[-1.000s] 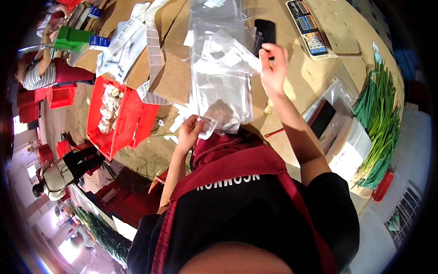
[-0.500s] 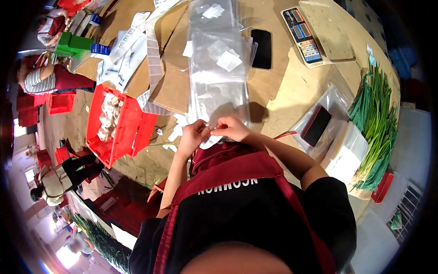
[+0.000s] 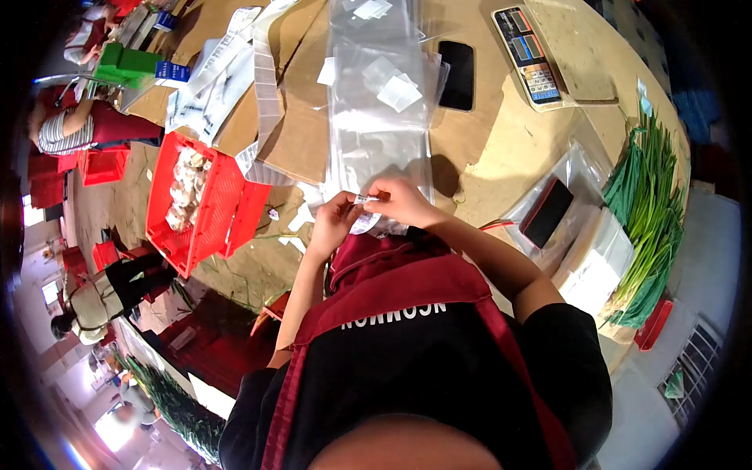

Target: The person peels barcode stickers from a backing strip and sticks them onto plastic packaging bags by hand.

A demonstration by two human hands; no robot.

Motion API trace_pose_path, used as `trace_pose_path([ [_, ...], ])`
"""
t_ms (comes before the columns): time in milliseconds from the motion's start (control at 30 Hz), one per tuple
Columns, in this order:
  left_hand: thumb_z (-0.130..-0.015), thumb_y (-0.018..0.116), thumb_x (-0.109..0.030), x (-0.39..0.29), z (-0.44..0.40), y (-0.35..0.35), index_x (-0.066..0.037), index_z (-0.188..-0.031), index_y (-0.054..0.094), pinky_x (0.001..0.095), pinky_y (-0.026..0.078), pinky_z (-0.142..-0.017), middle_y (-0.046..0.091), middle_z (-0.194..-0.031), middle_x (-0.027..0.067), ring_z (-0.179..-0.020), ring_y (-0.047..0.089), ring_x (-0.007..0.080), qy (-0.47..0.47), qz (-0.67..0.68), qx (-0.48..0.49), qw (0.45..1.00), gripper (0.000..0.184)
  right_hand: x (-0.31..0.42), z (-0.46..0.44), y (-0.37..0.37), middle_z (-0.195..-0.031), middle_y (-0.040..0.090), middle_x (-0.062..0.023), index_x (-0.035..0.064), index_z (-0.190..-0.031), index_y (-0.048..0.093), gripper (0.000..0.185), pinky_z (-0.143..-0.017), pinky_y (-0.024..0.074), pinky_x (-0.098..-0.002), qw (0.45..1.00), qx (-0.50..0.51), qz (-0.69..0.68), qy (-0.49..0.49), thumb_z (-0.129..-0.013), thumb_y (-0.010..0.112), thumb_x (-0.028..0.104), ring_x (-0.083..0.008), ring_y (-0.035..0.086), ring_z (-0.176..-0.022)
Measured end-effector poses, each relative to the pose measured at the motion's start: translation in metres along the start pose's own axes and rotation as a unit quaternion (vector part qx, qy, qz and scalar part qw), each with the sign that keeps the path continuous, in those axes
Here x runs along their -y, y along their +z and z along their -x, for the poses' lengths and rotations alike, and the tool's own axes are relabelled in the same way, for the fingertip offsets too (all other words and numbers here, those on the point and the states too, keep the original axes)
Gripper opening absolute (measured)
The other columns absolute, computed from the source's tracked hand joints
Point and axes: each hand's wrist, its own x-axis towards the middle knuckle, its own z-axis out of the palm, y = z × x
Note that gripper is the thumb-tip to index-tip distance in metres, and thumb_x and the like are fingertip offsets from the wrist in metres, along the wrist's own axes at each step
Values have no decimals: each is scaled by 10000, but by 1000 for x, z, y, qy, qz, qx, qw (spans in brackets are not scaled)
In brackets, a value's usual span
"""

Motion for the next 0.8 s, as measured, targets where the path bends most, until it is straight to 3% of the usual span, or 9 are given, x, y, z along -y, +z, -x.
trace_pose_path([
  [133, -825, 562, 30, -9, -4, 3, 16, -972, 570, 206, 448, -644, 600, -760, 16, -729, 552, 58, -2, 16, 3, 1000, 148, 2, 1, -1, -698, 586, -55, -16, -802, 567, 158, -601, 434, -248, 998, -28, 50, -16, -747, 664, 95, -99, 529, -631],
  [267, -821, 532, 56, -7, -6, 4, 17, -1002, 575, 214, 464, -665, 616, -789, 25, -751, 575, 74, -4, 70, -7, 997, 190, 4, -1, 1, -708, 565, -39, 5, -764, 541, 165, -591, 428, -245, 996, -78, -5, -44, -722, 681, 82, -91, 519, -655],
  [533, -794, 594, 21, -12, -5, 3, 34, -875, 587, 187, 428, -546, 596, -691, 6, -613, 525, 39, -37, 97, -35, 994, 82, -3, -5, 0, -706, 532, -24, 11, -760, 539, 169, -570, 403, -235, 998, -62, 3, -30, -737, 680, 101, -93, 487, -643],
  [600, -794, 615, 3, -15, -2, 1, 39, -860, 585, 185, 409, -523, 586, -679, 0, -592, 504, 31, -37, 73, -33, 996, 81, 4, -6, -9, -711, 533, -11, 18, -800, 580, 164, -570, 384, -225, 990, 65, -86, 92, -764, 674, 148, -85, 483, -645],
  [633, -794, 636, -16, -16, -1, 0, 44, -846, 583, 184, 390, -499, 577, -667, -6, -572, 483, 23, -36, 49, -31, 998, 95, 3, -6, -10, -711, 533, -11, 18, -800, 580, 164, -570, 384, -225, 990, 65, -86, 91, -764, 674, 148, -85, 483, -645],
  [700, -793, 651, -32, -12, 2, -1, 41, -839, 582, 183, 372, -483, 564, -656, -13, -559, 465, 18, -28, 47, -27, 998, 110, 2, -5, -12, -718, 532, 3, 25, -845, 610, 177, -572, 366, -217, 933, 133, -259, 210, -788, 661, 185, -75, 474, -648],
  [800, -772, 691, -83, -9, 6, -1, 34, -824, 596, 191, 363, -462, 552, -605, -13, -531, 452, 14, -21, 51, -29, 998, 159, 0, -5, -10, -713, 528, 5, 37, -840, 611, 159, -573, 369, -215, 911, 133, -321, 222, -794, 658, 183, -69, 466, -639],
])
